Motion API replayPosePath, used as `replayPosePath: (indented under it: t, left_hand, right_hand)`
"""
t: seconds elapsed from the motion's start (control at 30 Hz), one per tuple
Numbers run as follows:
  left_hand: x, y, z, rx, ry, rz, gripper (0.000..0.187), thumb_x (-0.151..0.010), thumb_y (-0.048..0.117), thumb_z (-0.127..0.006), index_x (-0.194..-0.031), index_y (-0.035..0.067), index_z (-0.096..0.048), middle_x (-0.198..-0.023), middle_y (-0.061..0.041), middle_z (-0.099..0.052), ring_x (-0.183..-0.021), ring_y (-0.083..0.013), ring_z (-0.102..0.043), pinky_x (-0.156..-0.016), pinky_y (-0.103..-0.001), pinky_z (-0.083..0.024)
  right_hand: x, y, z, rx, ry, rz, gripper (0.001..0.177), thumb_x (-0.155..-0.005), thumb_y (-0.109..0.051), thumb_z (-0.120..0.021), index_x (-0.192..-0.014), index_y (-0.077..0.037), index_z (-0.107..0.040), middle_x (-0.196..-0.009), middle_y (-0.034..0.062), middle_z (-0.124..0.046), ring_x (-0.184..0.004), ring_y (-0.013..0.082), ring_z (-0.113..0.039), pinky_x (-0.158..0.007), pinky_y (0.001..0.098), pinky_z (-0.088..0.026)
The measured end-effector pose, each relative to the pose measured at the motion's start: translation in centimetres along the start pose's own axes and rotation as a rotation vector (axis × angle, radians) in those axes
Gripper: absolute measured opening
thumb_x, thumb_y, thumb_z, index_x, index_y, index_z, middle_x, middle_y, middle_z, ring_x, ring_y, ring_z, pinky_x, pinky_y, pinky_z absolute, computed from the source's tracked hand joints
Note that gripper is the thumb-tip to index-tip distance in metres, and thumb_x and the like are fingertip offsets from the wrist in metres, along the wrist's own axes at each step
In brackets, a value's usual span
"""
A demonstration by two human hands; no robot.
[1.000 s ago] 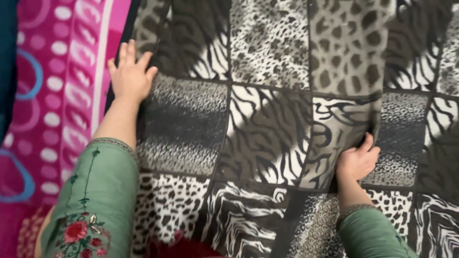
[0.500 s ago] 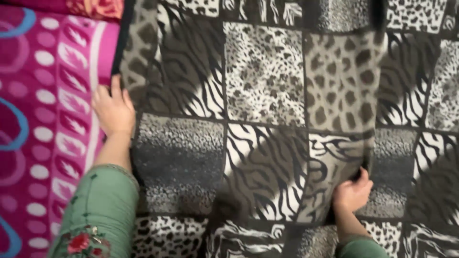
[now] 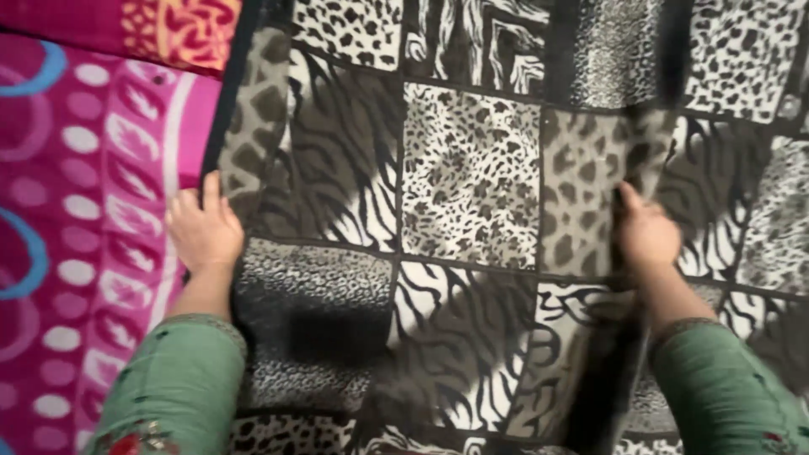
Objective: The person spreads a black and white animal-print blanket over a bed, smoothing it with both hands. They then unfold a green and blue plaid blanket and lay it on top, smoothing and adjusting the edges to cover the bed evenly.
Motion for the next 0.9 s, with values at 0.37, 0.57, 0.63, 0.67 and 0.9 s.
replayPosePath:
  t: [0.37, 0.57, 0.63, 0.67, 0.9]
  left_hand:
    - [0.2, 0.1, -0.8, -0.005, -0.065, 0.030, 0.053, -0.089, 0.023, -0.070, -0.142, 0.017, -0.061, -0.099, -0.015, -0.055, -0.090, -0.0362, -0.056, -0.077, -0.048, -0.048]
    - [1.3, -1.1, -2.7, 0.047, 0.089, -0.039, 0.044, -0.099, 0.028, -0.053, -0.141, 0.021, -0.062, -0.097, -0.013, -0.052, -0.082, -0.0358, -0.055, -0.072, -0.048, -0.046]
    - [1.5, -1.4, -2.5, 0.034, 0.081, -0.029, 0.043, -0.100, 0.029, -0.049, -0.141, 0.022, -0.061, -0.098, -0.012, -0.052, -0.084, -0.0354, -0.055, -0.073, -0.047, -0.046]
    - [1.4, -1.1, -2.5, 0.020, 0.072, -0.030, 0.043, -0.099, 0.028, -0.052, -0.140, 0.021, -0.062, -0.099, -0.013, -0.052, -0.085, -0.0360, -0.056, -0.074, -0.048, -0.046]
    - [-0.6, 0.2, -0.8, -0.029, -0.035, 0.083, 0.051, -0.080, 0.026, -0.067, -0.130, 0.019, -0.061, -0.093, -0.010, -0.051, -0.085, -0.0343, -0.059, -0.077, -0.048, -0.050]
  right_hand:
    - [-8.1, -7.9, 6.3, -0.195, 0.697, -0.047, 0.037, -0.098, -0.027, -0.072, -0.130, -0.010, -0.069, -0.138, 0.0273, -0.050, -0.121, 0.0486, -0.043, -0.094, 0.0637, -0.034]
    - [-12.3, -18.6, 4.4, -0.338, 0.591, -0.037, 0.059, -0.103, -0.046, -0.066, -0.155, -0.024, -0.048, -0.159, 0.0175, -0.041, -0.147, 0.0413, -0.026, -0.112, 0.0684, -0.019]
    - [-12.2, -19.2, 4.3, -0.352, 0.652, -0.033, 0.060, -0.101, -0.044, -0.067, -0.154, -0.023, -0.050, -0.158, 0.0182, -0.044, -0.146, 0.0413, -0.028, -0.112, 0.0667, -0.016]
    - [-12.1, -19.0, 4.3, -0.328, 0.680, -0.053, 0.060, -0.098, -0.044, -0.069, -0.152, -0.023, -0.053, -0.156, 0.0163, -0.046, -0.145, 0.0405, -0.031, -0.110, 0.0662, -0.021]
    - [-12.5, -18.9, 3.9, -0.316, 0.722, -0.055, 0.065, -0.090, -0.043, -0.073, -0.149, -0.021, -0.056, -0.153, 0.0172, -0.048, -0.145, 0.0410, -0.032, -0.107, 0.0670, -0.025]
Point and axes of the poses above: each hand's wrist, its own x-axis away from the middle knuckle, its own z-axis out of the back of the hand, y = z × x, the point moved 3 cm from there along -x, towards the middle knuckle
